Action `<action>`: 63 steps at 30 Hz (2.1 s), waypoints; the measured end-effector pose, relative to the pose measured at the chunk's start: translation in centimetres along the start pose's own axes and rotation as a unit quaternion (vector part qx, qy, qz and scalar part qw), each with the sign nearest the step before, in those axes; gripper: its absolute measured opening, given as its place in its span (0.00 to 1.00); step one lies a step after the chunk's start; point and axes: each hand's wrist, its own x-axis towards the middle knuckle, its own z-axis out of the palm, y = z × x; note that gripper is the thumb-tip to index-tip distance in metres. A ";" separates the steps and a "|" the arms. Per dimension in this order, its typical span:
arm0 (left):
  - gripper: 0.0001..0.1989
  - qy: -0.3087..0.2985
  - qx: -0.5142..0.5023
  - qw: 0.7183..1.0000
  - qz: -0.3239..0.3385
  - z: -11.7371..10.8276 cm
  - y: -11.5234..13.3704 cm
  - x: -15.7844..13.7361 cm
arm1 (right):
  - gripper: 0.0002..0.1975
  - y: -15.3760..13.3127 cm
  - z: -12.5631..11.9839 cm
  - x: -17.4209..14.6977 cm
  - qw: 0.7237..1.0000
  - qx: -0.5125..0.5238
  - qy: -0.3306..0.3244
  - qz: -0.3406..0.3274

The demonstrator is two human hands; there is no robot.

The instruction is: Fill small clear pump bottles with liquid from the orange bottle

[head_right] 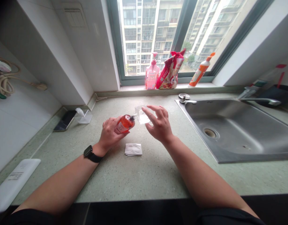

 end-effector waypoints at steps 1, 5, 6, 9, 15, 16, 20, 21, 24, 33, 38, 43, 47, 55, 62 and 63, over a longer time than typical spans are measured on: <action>0.40 0.000 0.000 1.000 0.000 0.0 0.0 0.0 | 0.52 0.0 0.0 0.0 1.000 0.000 0.001 -0.001; 0.41 0.003 0.002 1.000 0.003 -0.1 0.1 0.1 | 0.52 -0.1 -0.1 0.1 1.000 0.002 0.003 -0.002; 0.41 0.003 0.003 1.000 0.002 -0.1 0.1 0.1 | 0.53 -0.1 -0.1 0.1 1.000 0.002 0.003 -0.001; 0.40 0.001 0.004 1.000 -0.004 -0.1 0.2 0.1 | 0.53 -0.1 0.0 0.0 1.000 0.004 0.000 0.001; 0.40 0.000 -0.001 1.000 -0.004 -0.1 0.1 0.0 | 0.53 -0.1 -0.1 0.0 1.000 -0.003 -0.007 0.006; 0.40 0.000 -0.001 1.000 -0.004 -0.1 0.1 0.0 | 0.53 -0.1 -0.1 0.1 1.000 -0.004 -0.005 0.004; 0.41 0.004 -0.002 1.000 0.001 0.0 0.1 0.0 | 0.52 -0.1 0.0 0.1 1.000 -0.004 -0.002 0.001; 0.41 0.005 -0.003 1.000 0.003 0.0 0.1 0.0 | 0.53 -0.1 0.0 0.1 1.000 -0.003 -0.004 0.004; 0.41 0.008 -0.005 1.000 0.004 0.0 0.0 0.0 | 0.53 0.0 0.0 0.0 1.000 0.006 -0.007 0.010; 0.41 0.005 -0.006 1.000 0.005 0.0 0.0 0.0 | 0.52 -0.1 -0.1 0.1 0.999 0.036 -0.003 0.005; 0.40 0.005 -0.002 1.000 0.008 0.0 0.0 0.0 | 0.51 0.0 -0.1 0.1 0.998 0.062 -0.005 0.013; 0.40 0.004 0.000 1.000 0.010 0.0 -0.1 0.0 | 0.51 -0.1 -0.1 0.1 0.998 0.064 -0.002 0.013; 0.40 0.009 0.001 1.000 0.013 0.1 -0.1 0.0 | 0.51 -0.1 0.0 0.1 0.998 0.065 -0.002 0.012; 0.40 0.005 -0.003 1.000 0.008 0.0 0.0 0.0 | 0.51 -0.1 0.1 0.0 0.996 0.081 -0.004 0.023; 0.40 0.006 -0.005 1.000 0.009 0.0 -0.1 0.0 | 0.51 -0.1 0.1 0.0 0.997 0.069 -0.002 0.016; 0.40 0.006 -0.005 1.000 0.010 0.0 -0.1 0.0 | 0.51 -0.1 0.1 0.0 0.998 0.066 -0.002 0.014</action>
